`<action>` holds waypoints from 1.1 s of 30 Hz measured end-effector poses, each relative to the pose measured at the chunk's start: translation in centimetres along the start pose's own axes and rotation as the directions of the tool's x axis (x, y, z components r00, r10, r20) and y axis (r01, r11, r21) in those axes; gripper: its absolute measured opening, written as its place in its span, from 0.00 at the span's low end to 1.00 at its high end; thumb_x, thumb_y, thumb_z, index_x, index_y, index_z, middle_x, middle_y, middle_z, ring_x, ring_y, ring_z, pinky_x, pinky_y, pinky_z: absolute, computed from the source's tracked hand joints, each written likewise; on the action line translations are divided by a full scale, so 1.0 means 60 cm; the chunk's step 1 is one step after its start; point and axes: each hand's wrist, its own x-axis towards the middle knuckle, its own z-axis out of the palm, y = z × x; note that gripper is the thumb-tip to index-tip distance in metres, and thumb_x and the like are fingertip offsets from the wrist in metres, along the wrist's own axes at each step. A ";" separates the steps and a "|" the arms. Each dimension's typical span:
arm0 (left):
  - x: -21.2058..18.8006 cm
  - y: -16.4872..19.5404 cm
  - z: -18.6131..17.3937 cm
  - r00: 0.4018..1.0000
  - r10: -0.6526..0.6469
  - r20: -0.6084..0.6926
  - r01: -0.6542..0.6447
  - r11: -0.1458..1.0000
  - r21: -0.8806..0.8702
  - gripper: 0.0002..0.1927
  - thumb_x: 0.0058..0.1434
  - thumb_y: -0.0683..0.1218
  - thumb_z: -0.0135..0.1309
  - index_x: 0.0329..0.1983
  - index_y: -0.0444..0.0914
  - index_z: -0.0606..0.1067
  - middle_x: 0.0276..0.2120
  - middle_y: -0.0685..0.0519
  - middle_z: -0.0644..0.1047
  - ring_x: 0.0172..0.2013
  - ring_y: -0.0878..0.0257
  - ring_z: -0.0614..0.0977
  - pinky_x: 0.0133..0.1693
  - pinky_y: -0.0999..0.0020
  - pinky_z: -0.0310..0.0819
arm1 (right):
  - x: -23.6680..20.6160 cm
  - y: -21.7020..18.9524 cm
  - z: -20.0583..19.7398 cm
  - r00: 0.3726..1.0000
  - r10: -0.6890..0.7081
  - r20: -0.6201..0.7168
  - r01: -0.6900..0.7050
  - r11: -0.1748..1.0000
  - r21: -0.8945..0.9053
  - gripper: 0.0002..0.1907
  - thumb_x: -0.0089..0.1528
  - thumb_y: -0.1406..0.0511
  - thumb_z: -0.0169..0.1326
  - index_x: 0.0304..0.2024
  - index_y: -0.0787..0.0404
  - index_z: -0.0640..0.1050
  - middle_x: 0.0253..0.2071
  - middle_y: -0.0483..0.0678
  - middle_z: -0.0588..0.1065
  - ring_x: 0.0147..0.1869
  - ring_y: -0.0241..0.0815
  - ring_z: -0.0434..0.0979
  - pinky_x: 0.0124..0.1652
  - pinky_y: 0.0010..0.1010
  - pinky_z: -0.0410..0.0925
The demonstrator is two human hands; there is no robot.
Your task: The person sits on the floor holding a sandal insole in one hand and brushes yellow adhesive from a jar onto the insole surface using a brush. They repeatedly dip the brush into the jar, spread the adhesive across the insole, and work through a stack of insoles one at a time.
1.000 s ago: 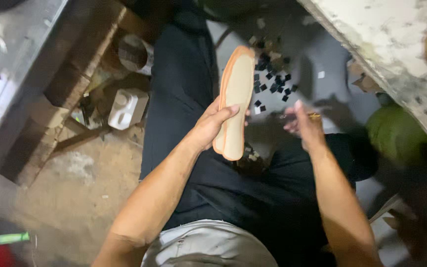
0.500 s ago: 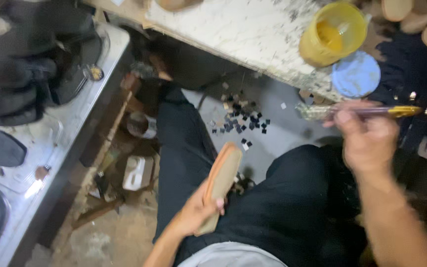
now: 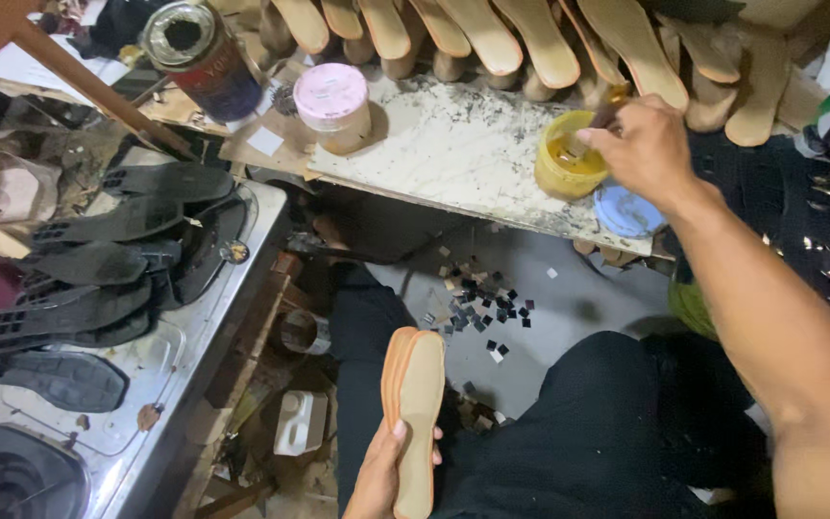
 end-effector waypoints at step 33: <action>0.010 0.053 0.166 0.933 0.133 0.335 -0.128 0.991 -0.035 0.31 0.71 0.55 0.39 0.71 0.32 0.58 0.45 0.43 0.76 0.38 0.58 0.79 0.45 0.63 0.75 | -0.281 -0.302 -0.058 0.815 0.560 0.147 -0.507 0.567 0.649 0.11 0.64 0.65 0.62 0.44 0.66 0.78 0.38 0.47 0.82 0.40 0.34 0.81 0.41 0.27 0.74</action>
